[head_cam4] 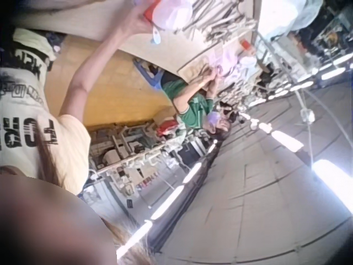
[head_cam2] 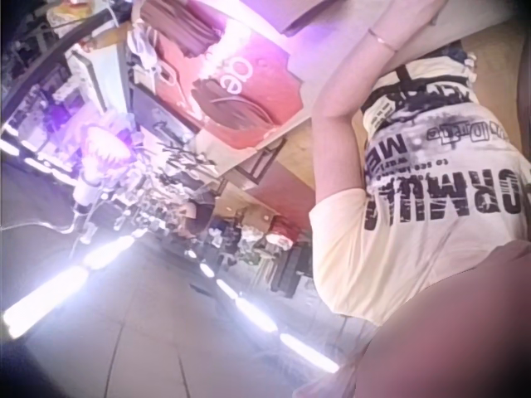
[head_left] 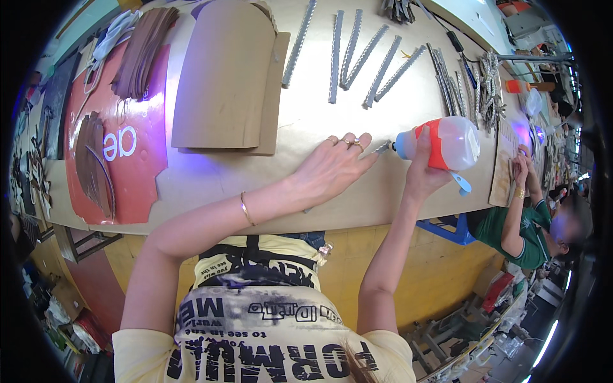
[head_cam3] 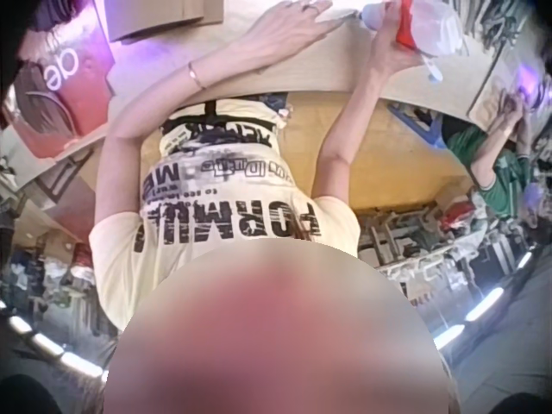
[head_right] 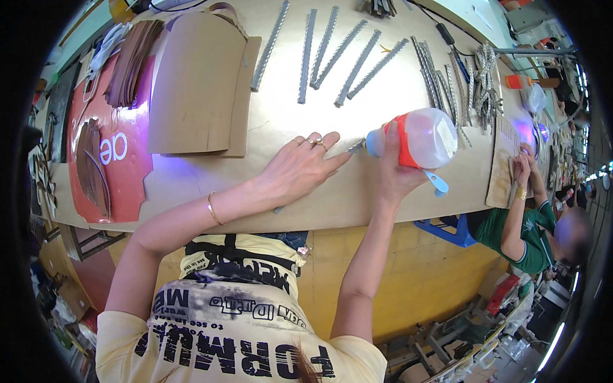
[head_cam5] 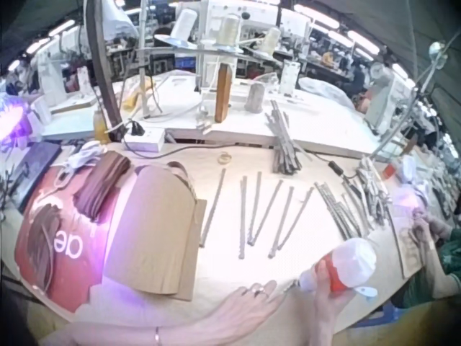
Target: The person wraps a braided cord around a cylindrical cardboard form and then repeatedly applies glue from a bottle to multiple braided cords laid on the table. The cords are handled one at a time and placed in rows as glue is applied.
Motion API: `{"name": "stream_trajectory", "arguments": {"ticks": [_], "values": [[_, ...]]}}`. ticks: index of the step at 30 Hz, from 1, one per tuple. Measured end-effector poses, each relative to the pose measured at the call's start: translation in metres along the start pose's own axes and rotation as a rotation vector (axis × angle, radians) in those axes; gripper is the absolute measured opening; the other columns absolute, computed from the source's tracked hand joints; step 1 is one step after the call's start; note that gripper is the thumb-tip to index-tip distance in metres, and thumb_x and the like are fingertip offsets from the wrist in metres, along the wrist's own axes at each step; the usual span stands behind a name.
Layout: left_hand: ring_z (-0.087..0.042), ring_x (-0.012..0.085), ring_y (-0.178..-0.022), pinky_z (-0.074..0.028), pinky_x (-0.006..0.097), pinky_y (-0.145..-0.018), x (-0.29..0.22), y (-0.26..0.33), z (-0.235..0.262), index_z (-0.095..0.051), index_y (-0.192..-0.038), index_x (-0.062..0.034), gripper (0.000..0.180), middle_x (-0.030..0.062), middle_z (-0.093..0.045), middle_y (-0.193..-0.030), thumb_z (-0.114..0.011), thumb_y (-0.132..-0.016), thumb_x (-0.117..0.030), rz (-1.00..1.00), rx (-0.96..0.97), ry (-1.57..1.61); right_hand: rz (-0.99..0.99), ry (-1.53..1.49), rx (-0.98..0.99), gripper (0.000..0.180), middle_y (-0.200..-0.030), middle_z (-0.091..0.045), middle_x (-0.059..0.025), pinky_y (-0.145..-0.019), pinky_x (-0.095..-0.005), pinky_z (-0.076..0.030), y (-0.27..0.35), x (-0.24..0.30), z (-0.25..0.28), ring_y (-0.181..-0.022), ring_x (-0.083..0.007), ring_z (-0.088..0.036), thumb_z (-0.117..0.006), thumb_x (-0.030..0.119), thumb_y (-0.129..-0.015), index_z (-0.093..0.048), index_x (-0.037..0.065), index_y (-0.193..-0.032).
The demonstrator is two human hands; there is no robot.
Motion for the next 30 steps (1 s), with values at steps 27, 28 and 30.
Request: {"name": "stream_trajectory", "arguments": {"ticks": [27,28,30], "values": [[-0.053,0.0214,-0.104,-0.043,0.036,-0.090,-0.014,0.110,0.050,-0.062,-0.116,-0.0057,0.035,0.0108,-0.052,-0.126,-0.056,-0.083,-0.015,-0.007,0.064,-0.049,0.084,0.073,0.058,0.044,-0.104,-0.066,-0.0119,-0.079,-0.0333,-0.055,0.037,0.015,-0.001,-0.090,-0.0199,-0.065,-0.079,0.019,-0.082,-0.059,-0.005,-0.112],[-0.053,0.0212,-0.104,-0.042,0.036,-0.090,-0.014,0.114,0.051,-0.061,-0.119,-0.0059,0.037,0.0104,-0.052,-0.126,-0.056,-0.084,-0.015,-0.001,0.066,-0.053,0.077,0.077,0.076,0.044,-0.104,-0.065,-0.0120,-0.080,-0.0334,-0.055,0.039,0.016,-0.002,-0.090,-0.0200,-0.065,-0.079,0.019,-0.082,-0.058,-0.005,-0.112],[-0.053,0.0209,-0.103,-0.042,0.036,-0.090,-0.013,0.119,0.050,-0.061,-0.121,-0.0064,0.039,0.0099,-0.052,-0.125,-0.055,-0.084,-0.016,0.003,0.077,-0.067,0.080,0.072,0.081,0.044,-0.104,-0.065,-0.0121,-0.080,-0.0335,-0.056,0.042,0.018,-0.004,-0.090,-0.0203,-0.065,-0.080,0.018,-0.081,-0.058,-0.005,-0.112]]}}
Point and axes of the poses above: each hand's wrist, its own y-axis away from the middle knuckle, its own z-axis out of the back of the hand, x = y × z, the point moved 9 cm from there along -y, towards the middle knuckle
